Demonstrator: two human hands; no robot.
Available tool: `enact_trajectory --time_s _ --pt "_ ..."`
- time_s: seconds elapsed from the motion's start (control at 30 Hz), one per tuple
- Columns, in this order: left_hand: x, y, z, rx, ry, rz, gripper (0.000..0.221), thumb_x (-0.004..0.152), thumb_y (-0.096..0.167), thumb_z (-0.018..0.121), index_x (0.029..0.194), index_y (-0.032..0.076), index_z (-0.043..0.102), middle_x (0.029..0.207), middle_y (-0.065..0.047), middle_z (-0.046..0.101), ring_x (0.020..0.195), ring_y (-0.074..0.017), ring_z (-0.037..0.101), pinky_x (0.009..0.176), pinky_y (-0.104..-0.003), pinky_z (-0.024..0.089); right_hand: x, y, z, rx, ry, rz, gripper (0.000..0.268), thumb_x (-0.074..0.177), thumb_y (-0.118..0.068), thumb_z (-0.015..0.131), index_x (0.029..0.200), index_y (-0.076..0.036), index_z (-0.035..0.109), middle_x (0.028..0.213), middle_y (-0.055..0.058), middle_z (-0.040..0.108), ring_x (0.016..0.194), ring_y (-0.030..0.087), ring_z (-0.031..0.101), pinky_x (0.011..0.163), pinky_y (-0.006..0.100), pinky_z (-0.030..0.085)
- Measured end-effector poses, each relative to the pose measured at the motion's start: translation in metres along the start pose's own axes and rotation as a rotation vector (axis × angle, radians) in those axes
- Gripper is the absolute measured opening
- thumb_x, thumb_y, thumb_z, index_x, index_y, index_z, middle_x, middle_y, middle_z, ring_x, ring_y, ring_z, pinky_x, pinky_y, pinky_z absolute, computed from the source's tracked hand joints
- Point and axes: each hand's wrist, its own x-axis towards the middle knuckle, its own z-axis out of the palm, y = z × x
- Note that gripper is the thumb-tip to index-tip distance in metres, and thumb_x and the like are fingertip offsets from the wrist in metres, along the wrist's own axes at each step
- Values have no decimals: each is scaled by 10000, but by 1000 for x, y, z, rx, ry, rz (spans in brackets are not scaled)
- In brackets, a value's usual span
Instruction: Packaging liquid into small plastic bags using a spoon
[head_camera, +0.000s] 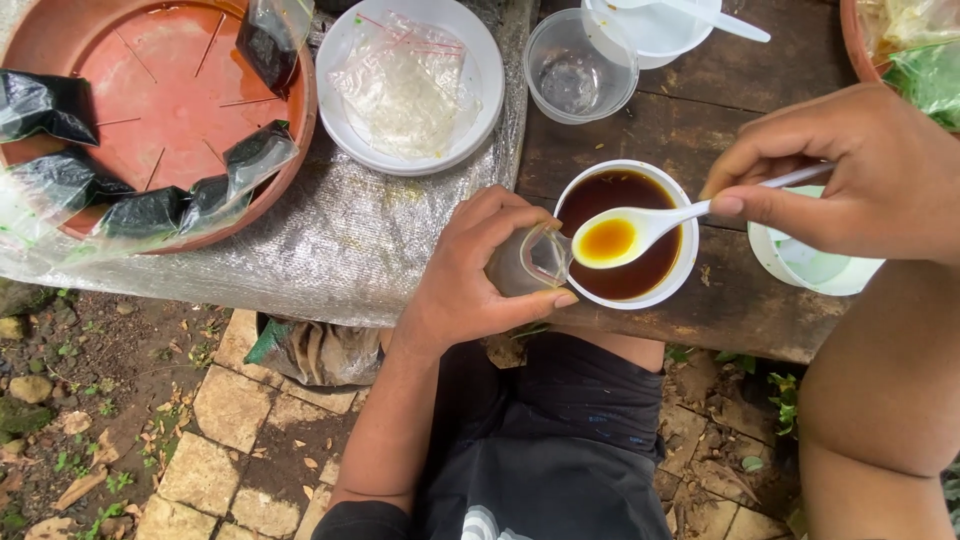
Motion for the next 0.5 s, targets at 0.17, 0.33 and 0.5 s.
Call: enact_trajectory --time_s 0.17,0.33,0.5 --pt "-1 1 -1 24 2 -6 581 771 378 884 1192 55 649 1088 -71 609 971 -207 584 871 -329 464 12 -38 2 -144 -27 -184 194 858 -321 733 971 -190 820 868 -51 834 746 103 774 680 284 596" --pt "-1 1 -2 34 -20 4 564 776 372 886 1185 74 639 1070 -67 592 961 -209 564 861 -323 441 18 -83 16 -421 -127 10 222 907 -404 656 986 -239 782 903 -61 799 760 224 733 686 430 541" --pt "-1 1 -3 26 -19 10 557 775 382 887 1177 87 639 1070 -62 592 973 -211 573 889 -331 445 16 -119 36 -682 -161 21 283 1001 -480 550 862 -284 698 813 -68 704 720 255 702 646 427 551"
